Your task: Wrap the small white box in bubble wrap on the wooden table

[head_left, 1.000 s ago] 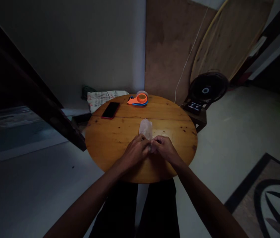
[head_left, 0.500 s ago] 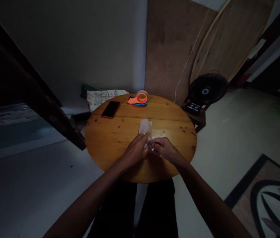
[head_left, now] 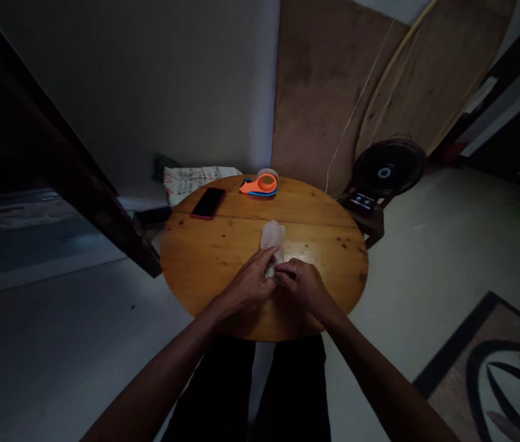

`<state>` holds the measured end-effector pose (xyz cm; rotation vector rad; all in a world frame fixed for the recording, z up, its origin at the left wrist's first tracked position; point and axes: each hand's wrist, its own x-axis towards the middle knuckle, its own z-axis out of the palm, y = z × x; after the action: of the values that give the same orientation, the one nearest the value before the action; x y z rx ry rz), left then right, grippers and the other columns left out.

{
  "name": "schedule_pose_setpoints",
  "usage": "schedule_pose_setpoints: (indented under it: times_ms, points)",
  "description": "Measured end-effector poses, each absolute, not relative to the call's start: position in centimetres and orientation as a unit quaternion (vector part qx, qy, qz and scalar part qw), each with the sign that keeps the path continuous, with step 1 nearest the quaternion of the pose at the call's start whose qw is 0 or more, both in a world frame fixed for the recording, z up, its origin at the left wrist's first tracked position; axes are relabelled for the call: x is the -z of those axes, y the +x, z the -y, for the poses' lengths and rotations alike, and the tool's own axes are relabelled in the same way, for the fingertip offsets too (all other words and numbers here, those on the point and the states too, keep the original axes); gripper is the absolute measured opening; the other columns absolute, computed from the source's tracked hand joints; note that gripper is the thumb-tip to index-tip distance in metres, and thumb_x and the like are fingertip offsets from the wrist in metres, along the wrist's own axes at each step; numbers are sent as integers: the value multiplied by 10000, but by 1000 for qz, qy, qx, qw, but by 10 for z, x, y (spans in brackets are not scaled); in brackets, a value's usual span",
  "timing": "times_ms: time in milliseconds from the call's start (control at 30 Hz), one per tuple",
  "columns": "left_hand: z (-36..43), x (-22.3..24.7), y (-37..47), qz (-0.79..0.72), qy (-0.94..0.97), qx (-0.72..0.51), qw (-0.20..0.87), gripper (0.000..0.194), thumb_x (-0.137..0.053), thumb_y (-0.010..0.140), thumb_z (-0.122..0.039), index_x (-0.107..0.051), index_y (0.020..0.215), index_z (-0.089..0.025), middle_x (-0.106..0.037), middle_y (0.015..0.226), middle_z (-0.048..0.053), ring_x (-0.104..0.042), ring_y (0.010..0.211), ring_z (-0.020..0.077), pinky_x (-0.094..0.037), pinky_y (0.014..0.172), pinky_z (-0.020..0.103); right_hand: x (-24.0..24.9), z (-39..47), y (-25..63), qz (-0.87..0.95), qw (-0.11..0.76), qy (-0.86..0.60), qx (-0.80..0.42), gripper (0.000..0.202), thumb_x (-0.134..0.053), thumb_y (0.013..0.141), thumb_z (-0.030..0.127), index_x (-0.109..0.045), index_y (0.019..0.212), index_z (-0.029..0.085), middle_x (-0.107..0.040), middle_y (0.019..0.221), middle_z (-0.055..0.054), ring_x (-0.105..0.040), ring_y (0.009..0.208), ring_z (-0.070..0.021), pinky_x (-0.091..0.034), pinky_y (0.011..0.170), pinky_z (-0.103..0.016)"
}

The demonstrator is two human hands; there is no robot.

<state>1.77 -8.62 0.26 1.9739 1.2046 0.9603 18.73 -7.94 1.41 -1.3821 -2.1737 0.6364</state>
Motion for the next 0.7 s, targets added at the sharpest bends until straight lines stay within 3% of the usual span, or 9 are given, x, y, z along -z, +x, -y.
schedule_pose_setpoints:
  times_ms: [100,300,500,700]
  points:
    - [88,0,18,-475,710,-402,330,587,-517,719,-87,-452,1296,-170,-566,1149,72,-554,895,146,-481,802,278,-20,88,181,815,188,-528,-150,207,-518,878,215,-716,935,237,-683,913,-48,-606,775,-155,-397,696,-245]
    - [92,1,24,-537,650,-457,283,142,-527,763,-132,-599,882,-159,-552,833,10,-522,737,124,-448,699,249,-28,99,170,830,90,-547,-54,267,-428,925,220,-694,912,199,-654,899,-81,-588,753,-165,-356,651,-259]
    - [89,-3,25,-534,678,-415,288,65,-547,753,-149,-606,735,-168,-595,807,12,-556,804,145,-444,737,259,-39,93,180,840,125,-506,-152,290,-442,864,146,-681,1020,197,-679,916,-70,-604,798,-168,-378,694,-250]
    - [85,-8,30,-563,704,-356,245,95,-620,719,-231,-589,659,-164,-572,740,4,-539,736,141,-404,676,251,-54,61,188,848,61,-450,-275,244,-486,777,135,-710,850,194,-693,758,-24,-591,683,-146,-370,614,-225]
